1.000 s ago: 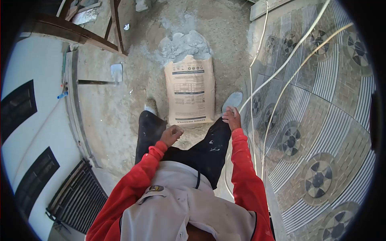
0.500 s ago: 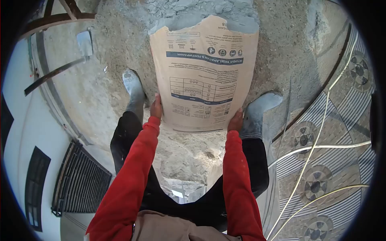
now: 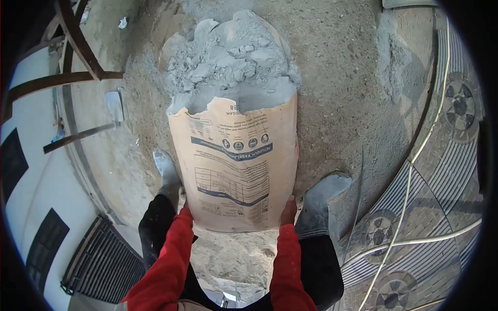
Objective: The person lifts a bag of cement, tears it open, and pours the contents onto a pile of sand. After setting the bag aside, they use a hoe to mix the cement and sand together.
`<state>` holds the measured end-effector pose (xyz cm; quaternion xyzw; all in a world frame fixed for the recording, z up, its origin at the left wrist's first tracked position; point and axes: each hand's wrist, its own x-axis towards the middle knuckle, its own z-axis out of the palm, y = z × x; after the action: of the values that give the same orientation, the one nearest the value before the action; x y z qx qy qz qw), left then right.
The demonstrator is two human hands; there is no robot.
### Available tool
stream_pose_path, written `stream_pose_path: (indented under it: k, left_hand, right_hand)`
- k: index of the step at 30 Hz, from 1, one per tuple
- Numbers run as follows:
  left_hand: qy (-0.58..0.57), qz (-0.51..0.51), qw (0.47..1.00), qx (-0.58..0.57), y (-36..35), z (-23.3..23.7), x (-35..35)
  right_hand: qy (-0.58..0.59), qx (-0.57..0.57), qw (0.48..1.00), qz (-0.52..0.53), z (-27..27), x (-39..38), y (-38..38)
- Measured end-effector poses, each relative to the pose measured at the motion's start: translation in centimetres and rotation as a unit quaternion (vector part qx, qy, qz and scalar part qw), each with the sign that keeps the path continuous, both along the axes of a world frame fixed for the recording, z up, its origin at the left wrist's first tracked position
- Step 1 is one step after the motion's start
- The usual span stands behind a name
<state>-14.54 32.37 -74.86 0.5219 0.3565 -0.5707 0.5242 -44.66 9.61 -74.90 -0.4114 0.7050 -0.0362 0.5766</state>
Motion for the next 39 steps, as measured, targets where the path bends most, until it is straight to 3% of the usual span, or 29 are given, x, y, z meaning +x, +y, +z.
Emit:
stream_pose_path:
  k: [1,2,4,5,6,8,9,10,11,13,14,15,16,17,18,19,20,22,23,24,26,28,29,30,32,33,35,36,39]
  left_hand:
    - [-0.001,0.019,1.000,0.015,1.1,1.3,-0.1]
    - [-0.007,0.013,1.000,0.017,2.0,3.3,-0.5]
    - [-0.180,-0.134,0.968,0.112,0.6,5.7,0.4]
    - [-0.196,-0.279,0.913,0.221,-1.9,10.2,1.6]
    - [-0.195,-0.277,0.912,0.230,-4.6,14.6,2.6]
    - [-0.173,-0.540,0.771,0.291,-11.8,22.5,5.4]
    - [-0.284,-0.603,0.725,0.171,-18.8,29.4,5.8]
    - [-0.375,-0.643,0.648,0.163,-19.3,30.7,6.9]
    - [-0.364,-0.697,0.603,0.133,-24.0,34.5,8.4]
    - [-0.463,-0.776,0.426,0.058,-32.2,41.3,10.6]
    - [-0.490,-0.787,0.372,0.042,-35.7,42.9,11.5]
    - [-0.475,-0.743,0.467,0.069,-38.5,43.2,12.5]
    - [-0.485,-0.727,0.474,0.102,-41.7,43.4,12.9]
    - [-0.492,-0.713,0.482,0.135,-44.5,43.2,13.1]
    - [-0.499,-0.746,0.431,0.097,-46.2,41.0,13.7]
    - [-0.613,-0.609,0.498,0.073,-47.4,38.6,13.1]
    - [-0.603,-0.622,0.497,0.050,-48.8,37.0,13.4]
    - [-0.551,-0.602,0.557,0.156,-51.2,33.9,13.8]
    - [-0.520,-0.596,0.592,0.158,-51.3,30.7,15.0]
    - [-0.540,-0.573,0.596,0.158,-52.0,29.4,16.7]
    - [-0.527,-0.526,0.655,0.125,-49.8,26.8,17.3]
    - [-0.541,-0.488,0.681,0.074,-48.8,26.7,17.2]
    - [-0.491,-0.496,0.713,0.063,-48.1,26.4,17.2]
    - [-0.517,-0.474,0.711,0.053,-48.9,25.2,18.0]
    - [-0.402,-0.487,0.771,-0.081,-45.3,24.8,17.3]
    - [-0.389,-0.479,0.782,-0.091,-44.8,27.5,16.1]
    - [-0.459,-0.453,0.757,-0.104,-42.0,28.0,13.2]
    - [-0.513,-0.423,0.738,-0.114,-39.9,28.1,11.5]
    - [-0.542,-0.486,0.673,-0.135,-35.1,28.7,7.8]
  right_hand:
    - [-0.047,0.045,0.990,-0.123,0.9,1.1,-0.9]
    - [-0.053,0.048,0.989,-0.128,3.3,1.3,-1.4]
    - [-0.044,0.156,0.976,-0.145,6.5,3.2,-4.3]
    - [-0.053,0.157,0.976,-0.145,8.2,4.0,-5.1]
    - [-0.041,0.187,0.973,-0.129,10.4,4.0,-5.5]
    - [-0.018,0.224,0.969,-0.099,14.6,4.3,-7.8]
    - [-0.063,0.248,0.957,-0.136,16.3,4.7,-9.0]
    - [-0.102,0.275,0.939,-0.181,18.3,5.2,-9.0]
    - [-0.134,0.295,0.918,-0.230,20.7,4.8,-8.4]
    - [-0.158,0.297,0.909,-0.247,25.0,5.4,-8.8]
    - [-0.203,0.285,0.898,-0.268,26.8,6.5,-9.6]
    - [-0.181,0.229,0.906,-0.305,29.4,8.9,-10.4]
    - [-0.244,0.231,0.854,-0.396,26.2,9.0,-9.1]
    - [-0.287,0.221,0.842,-0.400,26.1,11.1,-9.7]
    - [-0.330,0.212,0.827,-0.403,26.0,13.3,-10.4]
    - [-0.325,0.206,0.829,-0.406,25.5,13.9,-10.0]
    - [-0.305,0.196,0.838,-0.407,24.2,14.3,-9.4]
    - [-0.257,0.179,0.870,-0.382,19.9,14.5,-9.1]
    - [-0.253,0.157,0.885,-0.359,16.2,15.0,-9.6]
    - [-0.254,0.118,0.903,-0.327,12.4,15.2,-9.9]
    - [-0.246,0.058,0.929,-0.270,7.2,14.3,-9.1]
    - [-0.068,0.290,0.927,-0.229,13.1,12.8,-7.3]
    - [-0.011,0.372,0.909,-0.186,12.5,13.9,-9.1]
    - [-0.028,0.348,0.921,-0.172,10.3,14.9,-11.2]
    - [-0.178,0.275,0.891,-0.315,10.7,12.9,-7.1]
    - [-0.158,0.243,0.922,-0.257,4.2,7.8,-1.4]
    - [-0.148,0.251,0.924,-0.248,3.0,8.2,-1.3]
    - [-0.121,0.264,0.927,-0.238,3.7,8.1,-0.9]
    - [-0.024,0.303,0.930,-0.207,8.3,7.5,0.5]
